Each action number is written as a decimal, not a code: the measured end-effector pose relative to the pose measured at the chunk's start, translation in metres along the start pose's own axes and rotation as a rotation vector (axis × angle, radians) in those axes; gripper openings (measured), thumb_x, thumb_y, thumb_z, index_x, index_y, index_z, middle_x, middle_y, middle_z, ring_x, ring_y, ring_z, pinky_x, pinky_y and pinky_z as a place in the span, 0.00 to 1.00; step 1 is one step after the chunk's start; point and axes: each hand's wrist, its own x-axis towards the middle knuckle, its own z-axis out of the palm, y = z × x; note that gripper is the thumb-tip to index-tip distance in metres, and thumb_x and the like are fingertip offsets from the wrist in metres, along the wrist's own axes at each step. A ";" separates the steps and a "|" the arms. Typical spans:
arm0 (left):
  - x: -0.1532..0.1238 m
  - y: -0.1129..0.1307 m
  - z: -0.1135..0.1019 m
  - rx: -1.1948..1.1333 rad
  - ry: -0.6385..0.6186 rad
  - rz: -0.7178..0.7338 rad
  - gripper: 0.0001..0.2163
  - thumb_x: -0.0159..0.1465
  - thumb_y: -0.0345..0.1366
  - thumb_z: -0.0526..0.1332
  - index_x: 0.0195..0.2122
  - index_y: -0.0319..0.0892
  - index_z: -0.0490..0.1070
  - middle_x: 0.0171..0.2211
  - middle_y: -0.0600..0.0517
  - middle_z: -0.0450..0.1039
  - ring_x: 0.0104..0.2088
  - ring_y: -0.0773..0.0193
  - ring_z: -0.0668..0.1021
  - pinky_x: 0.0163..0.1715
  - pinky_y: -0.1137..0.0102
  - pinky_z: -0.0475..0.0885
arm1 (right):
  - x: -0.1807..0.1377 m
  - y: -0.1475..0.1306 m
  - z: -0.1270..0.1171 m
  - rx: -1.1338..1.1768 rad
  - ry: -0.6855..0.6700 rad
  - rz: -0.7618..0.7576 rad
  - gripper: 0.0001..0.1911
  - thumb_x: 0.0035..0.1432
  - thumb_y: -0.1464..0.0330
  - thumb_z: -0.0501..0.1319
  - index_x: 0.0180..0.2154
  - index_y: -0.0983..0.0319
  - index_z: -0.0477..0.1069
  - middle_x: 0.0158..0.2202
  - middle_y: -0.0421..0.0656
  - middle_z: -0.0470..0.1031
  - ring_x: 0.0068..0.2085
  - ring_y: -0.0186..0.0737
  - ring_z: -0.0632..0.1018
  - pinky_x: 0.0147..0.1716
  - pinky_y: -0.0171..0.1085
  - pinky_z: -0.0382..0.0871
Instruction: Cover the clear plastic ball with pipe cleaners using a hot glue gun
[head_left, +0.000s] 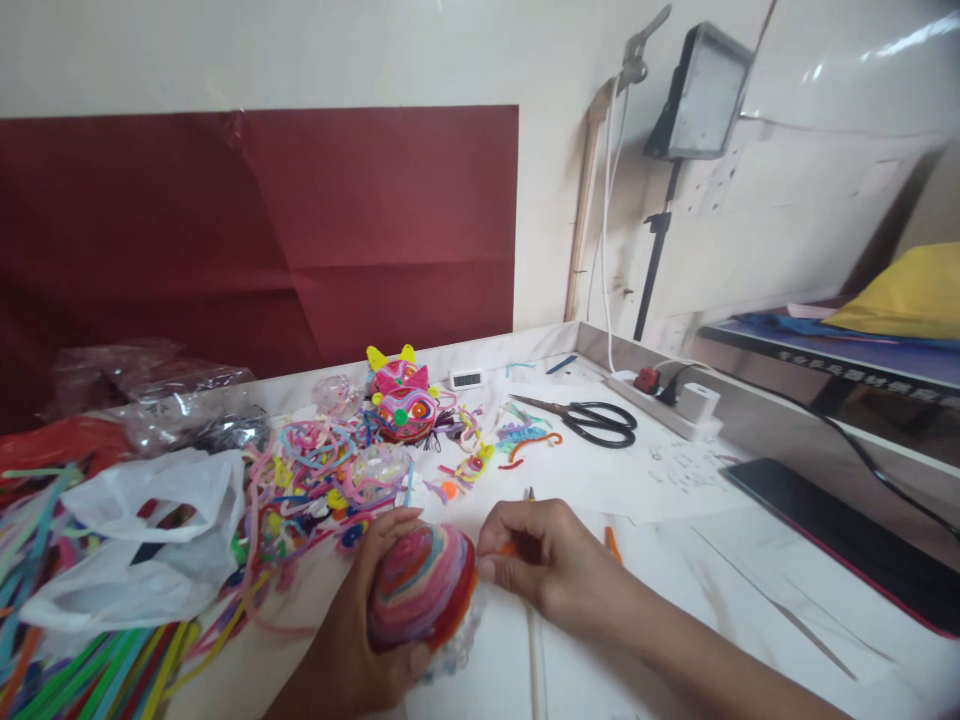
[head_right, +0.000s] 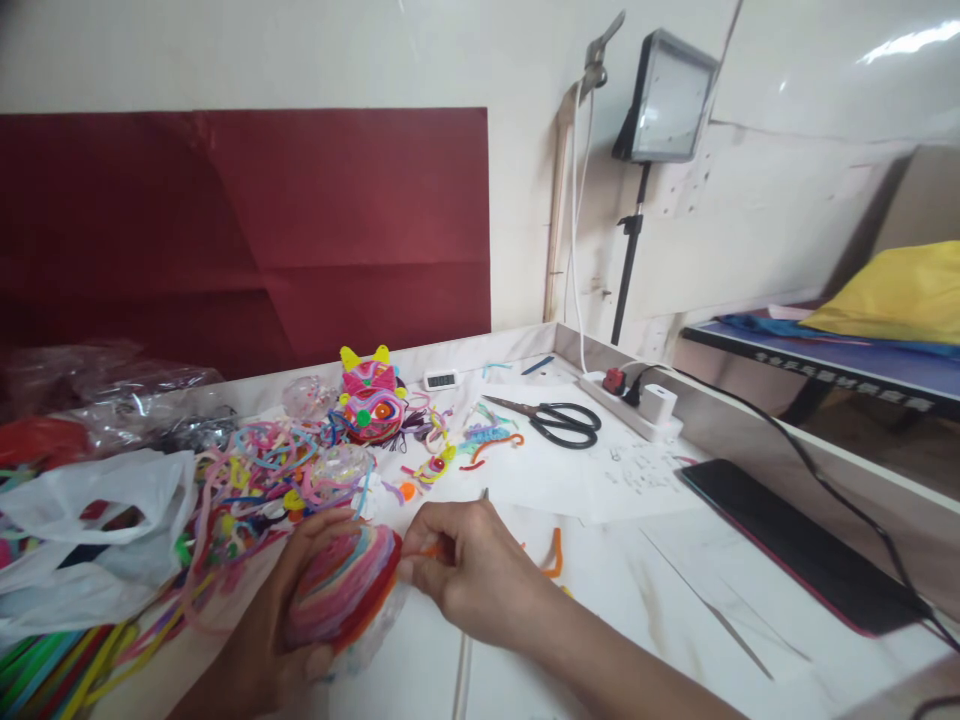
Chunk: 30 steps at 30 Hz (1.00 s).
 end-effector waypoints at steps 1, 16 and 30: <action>0.000 0.001 0.002 -0.011 0.015 -0.007 0.36 0.50 0.57 0.67 0.57 0.47 0.65 0.58 0.44 0.64 0.57 0.42 0.70 0.53 0.58 0.71 | 0.000 0.000 -0.001 0.017 -0.005 0.000 0.03 0.52 0.70 0.65 0.28 0.63 0.73 0.20 0.33 0.64 0.22 0.29 0.62 0.21 0.31 0.52; 0.001 0.002 -0.008 0.022 -0.100 0.027 0.37 0.51 0.58 0.67 0.60 0.50 0.64 0.60 0.45 0.62 0.59 0.38 0.68 0.56 0.55 0.69 | 0.005 0.004 -0.004 0.266 -0.089 0.072 0.18 0.47 0.57 0.71 0.25 0.64 0.71 0.19 0.33 0.61 0.22 0.29 0.60 0.20 0.31 0.50; -0.004 -0.001 -0.011 0.036 -0.116 0.065 0.36 0.49 0.57 0.68 0.60 0.59 0.64 0.61 0.48 0.61 0.62 0.36 0.64 0.60 0.48 0.61 | 0.007 0.003 -0.007 0.375 -0.131 0.089 0.20 0.43 0.57 0.74 0.24 0.64 0.71 0.17 0.31 0.61 0.21 0.27 0.58 0.20 0.30 0.49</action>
